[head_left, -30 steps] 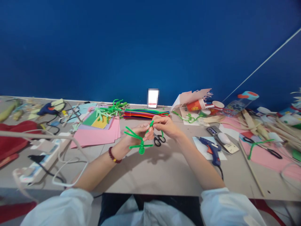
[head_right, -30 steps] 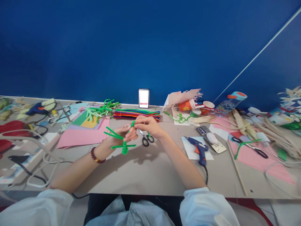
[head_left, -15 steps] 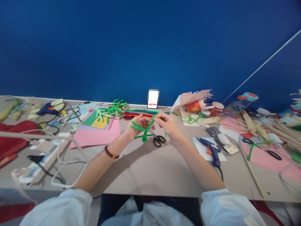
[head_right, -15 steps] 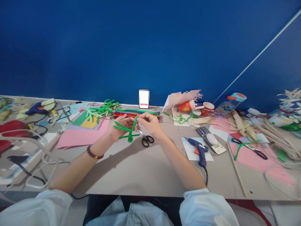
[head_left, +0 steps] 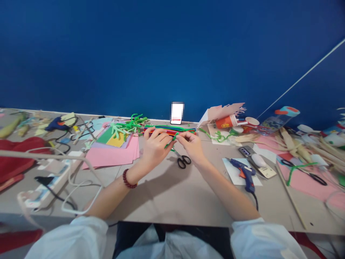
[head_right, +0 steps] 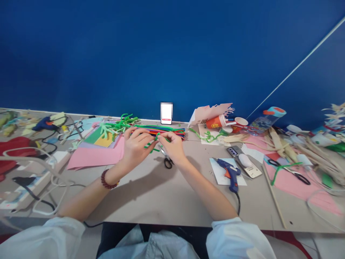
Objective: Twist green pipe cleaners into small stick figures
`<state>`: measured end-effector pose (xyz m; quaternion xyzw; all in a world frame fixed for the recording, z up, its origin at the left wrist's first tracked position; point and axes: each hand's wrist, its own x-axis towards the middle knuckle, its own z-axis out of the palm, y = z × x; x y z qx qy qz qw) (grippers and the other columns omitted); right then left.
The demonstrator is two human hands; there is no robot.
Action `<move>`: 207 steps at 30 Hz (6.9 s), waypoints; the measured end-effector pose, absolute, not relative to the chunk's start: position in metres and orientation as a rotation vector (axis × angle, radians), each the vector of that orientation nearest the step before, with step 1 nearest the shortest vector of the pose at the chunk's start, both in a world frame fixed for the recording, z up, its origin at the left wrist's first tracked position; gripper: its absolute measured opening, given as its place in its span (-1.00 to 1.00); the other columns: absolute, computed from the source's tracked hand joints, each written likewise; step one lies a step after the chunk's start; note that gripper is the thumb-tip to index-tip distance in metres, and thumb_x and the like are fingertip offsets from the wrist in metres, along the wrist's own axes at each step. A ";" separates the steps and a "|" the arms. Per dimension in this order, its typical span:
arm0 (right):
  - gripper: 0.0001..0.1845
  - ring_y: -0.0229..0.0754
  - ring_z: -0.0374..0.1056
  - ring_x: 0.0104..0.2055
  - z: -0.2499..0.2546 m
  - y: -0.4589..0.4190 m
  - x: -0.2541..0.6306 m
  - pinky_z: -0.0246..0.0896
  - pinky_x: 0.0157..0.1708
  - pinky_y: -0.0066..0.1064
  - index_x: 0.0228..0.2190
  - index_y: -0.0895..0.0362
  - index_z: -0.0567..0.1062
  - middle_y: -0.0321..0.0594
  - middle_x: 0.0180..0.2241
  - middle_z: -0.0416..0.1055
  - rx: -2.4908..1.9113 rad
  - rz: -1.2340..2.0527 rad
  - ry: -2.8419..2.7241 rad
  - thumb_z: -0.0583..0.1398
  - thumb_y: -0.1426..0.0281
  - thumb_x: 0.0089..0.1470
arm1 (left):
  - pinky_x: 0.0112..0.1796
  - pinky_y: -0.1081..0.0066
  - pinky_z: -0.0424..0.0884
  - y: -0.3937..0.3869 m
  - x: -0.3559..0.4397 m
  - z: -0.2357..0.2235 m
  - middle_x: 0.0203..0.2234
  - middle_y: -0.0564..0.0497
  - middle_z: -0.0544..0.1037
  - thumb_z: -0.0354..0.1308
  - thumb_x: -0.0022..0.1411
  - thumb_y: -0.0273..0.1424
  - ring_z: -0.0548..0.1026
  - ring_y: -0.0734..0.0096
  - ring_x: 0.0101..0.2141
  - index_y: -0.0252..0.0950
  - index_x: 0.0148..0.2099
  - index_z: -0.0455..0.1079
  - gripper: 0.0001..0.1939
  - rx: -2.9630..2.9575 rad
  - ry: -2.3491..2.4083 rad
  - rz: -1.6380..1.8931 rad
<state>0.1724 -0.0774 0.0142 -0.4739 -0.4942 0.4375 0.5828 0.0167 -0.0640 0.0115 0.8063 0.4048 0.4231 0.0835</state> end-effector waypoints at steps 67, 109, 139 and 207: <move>-0.66 -0.43 -0.02 -0.63 0.018 -0.076 0.175 -0.14 -0.62 -0.47 -0.47 0.13 0.47 -0.42 -0.62 0.25 -0.952 1.283 -1.047 0.35 0.15 -0.24 | -0.48 0.48 0.34 -0.061 0.026 0.004 -0.57 0.04 0.51 0.34 -0.01 -0.23 0.43 0.50 -0.54 -0.35 -0.41 0.47 -0.74 1.397 0.823 1.167; -0.67 -0.35 0.19 -0.56 0.014 -0.072 0.174 0.01 -0.58 -0.47 -0.45 0.12 0.47 -0.35 -0.57 0.36 -0.912 1.328 -1.129 0.34 0.14 -0.19 | -0.02 0.21 0.34 -0.056 0.019 0.009 -0.48 0.01 0.53 0.14 0.19 -0.23 0.45 0.37 -0.40 -0.27 -0.43 0.46 -0.75 1.838 0.821 1.175; -0.82 -0.24 0.34 -0.33 0.020 -0.071 0.185 0.24 -0.27 -0.36 -0.51 0.10 0.55 -0.26 -0.41 0.41 -0.972 1.042 -1.339 0.32 0.24 -0.13 | -0.36 0.45 0.39 -0.060 0.022 0.009 -0.45 -0.03 0.55 0.21 0.14 -0.26 0.48 0.41 -0.42 -0.32 -0.30 0.48 -0.79 1.694 0.856 1.204; -0.68 -0.37 0.08 -0.58 0.013 -0.073 0.173 -0.08 -0.58 -0.45 -0.55 0.13 0.40 -0.42 -0.62 0.21 -1.117 1.087 -1.061 0.31 0.16 -0.23 | -0.15 0.20 0.27 -0.062 0.012 0.014 -0.37 -0.10 0.58 0.05 0.28 -0.39 0.49 0.23 -0.25 -0.29 -0.29 0.47 -0.82 3.015 1.215 1.288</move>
